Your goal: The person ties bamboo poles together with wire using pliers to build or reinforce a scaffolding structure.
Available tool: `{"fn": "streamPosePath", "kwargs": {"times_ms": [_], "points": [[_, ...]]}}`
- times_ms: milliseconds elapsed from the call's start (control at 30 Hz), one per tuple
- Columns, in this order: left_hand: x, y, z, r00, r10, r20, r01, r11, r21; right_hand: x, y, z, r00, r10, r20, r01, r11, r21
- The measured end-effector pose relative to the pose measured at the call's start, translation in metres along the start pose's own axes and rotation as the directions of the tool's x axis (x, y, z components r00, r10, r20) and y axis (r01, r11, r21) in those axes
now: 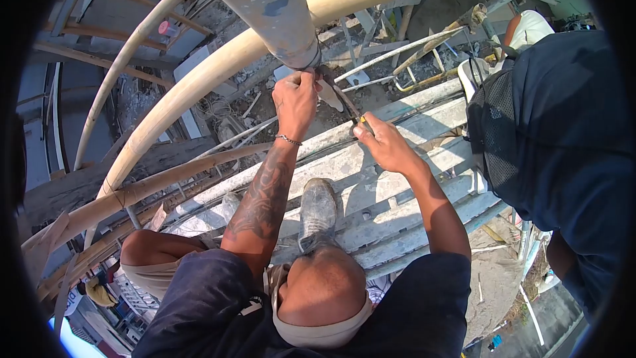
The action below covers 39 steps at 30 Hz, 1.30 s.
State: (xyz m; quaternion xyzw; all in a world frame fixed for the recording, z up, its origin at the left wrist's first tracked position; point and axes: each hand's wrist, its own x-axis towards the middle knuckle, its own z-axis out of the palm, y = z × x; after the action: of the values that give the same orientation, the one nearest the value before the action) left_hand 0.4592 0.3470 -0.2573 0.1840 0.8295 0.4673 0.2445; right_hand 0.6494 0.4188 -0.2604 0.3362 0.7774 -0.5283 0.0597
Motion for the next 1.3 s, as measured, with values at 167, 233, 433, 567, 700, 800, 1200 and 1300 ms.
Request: {"fn": "streamPosePath", "kwargs": {"times_ms": [167,233,433,567,700,800,1200,1300], "points": [[0.002,-0.007,0.003,1.000,0.007,0.005,-0.007,1.000,-0.001,0.010,0.014,-0.009,0.999,-0.014,0.051,0.016,0.999,-0.050],[0.004,-0.017,0.007,0.999,-0.022,0.027,0.025,0.994,-0.108,0.014,0.031,-0.008,0.998,-0.008,0.056,0.009,1.000,-0.001],[0.005,-0.022,0.014,0.998,-0.049,0.044,0.059,0.959,-0.277,0.037,0.024,0.043,0.940,-0.042,-0.340,0.198,0.877,0.438],[0.006,-0.036,0.011,0.996,0.005,0.092,0.021,0.961,-0.277,0.088,-0.032,0.053,0.754,0.004,-0.657,0.538,0.571,0.620],[0.010,-0.036,0.006,0.990,0.133,0.055,-0.117,0.968,-0.224,0.107,-0.041,0.050,0.742,-0.138,-0.656,0.629,0.481,0.611],[0.009,-0.035,0.008,0.985,0.172,0.016,-0.164,0.956,-0.242,0.108,-0.034,0.057,0.743,-0.181,-0.645,0.612,0.574,0.545],[0.005,-0.029,0.002,0.990,0.097,0.105,-0.046,0.910,-0.412,0.106,-0.046,0.048,0.717,-0.311,-0.624,0.564,0.785,0.257],[0.003,-0.033,0.002,0.986,0.039,0.160,0.046,0.867,-0.496,0.103,-0.052,0.047,0.782,-0.208,-0.588,0.499,0.774,0.390]]}}
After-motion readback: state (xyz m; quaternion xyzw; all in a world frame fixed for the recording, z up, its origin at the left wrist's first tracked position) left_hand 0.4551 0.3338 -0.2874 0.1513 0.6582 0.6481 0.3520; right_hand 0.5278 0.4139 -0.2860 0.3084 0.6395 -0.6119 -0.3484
